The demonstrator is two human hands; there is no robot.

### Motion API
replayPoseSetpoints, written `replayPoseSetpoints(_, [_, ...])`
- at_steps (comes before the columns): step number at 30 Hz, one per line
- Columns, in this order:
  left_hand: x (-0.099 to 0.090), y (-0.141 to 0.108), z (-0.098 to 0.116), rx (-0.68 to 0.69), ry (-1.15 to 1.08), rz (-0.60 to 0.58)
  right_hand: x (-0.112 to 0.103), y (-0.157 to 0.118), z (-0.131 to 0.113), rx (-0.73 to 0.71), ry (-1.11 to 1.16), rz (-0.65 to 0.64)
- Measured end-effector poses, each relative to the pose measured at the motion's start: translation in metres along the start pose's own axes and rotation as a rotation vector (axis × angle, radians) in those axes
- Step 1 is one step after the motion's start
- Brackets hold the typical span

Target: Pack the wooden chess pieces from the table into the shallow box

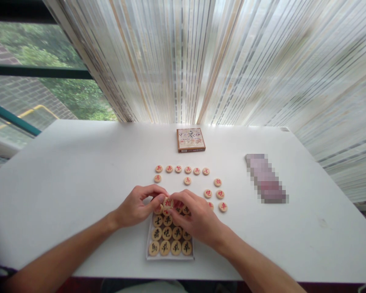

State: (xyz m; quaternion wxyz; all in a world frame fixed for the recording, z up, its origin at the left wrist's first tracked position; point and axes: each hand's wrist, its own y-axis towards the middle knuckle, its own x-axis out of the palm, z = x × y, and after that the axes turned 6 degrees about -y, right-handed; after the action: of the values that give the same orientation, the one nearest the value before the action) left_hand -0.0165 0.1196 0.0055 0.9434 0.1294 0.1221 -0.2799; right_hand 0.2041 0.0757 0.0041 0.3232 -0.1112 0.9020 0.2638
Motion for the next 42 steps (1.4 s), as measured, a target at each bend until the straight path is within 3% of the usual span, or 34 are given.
replayPoseSetpoints(11, [-0.0003, -0.001, -0.0001, 0.065, -0.092, -0.034, -0.0023, 0.001, -0.0026, 0.068, 0.043, 0.027])
replayPoseSetpoints(23, [0.0007, -0.0014, -0.001, 0.179, -0.013, 0.007, -0.0043, 0.0044, -0.0074, 0.186, 0.255, 0.01])
replayPoseSetpoints(34, [0.0017, -0.0016, 0.002, 0.291, 0.082, -0.074, -0.0016, 0.0044, -0.0083, 0.255, 0.257, 0.023])
replayPoseSetpoints(42, [0.0006, -0.001, 0.0025, 0.258, 0.1, -0.069, -0.005, 0.0041, -0.0069, 0.217, 0.193, -0.008])
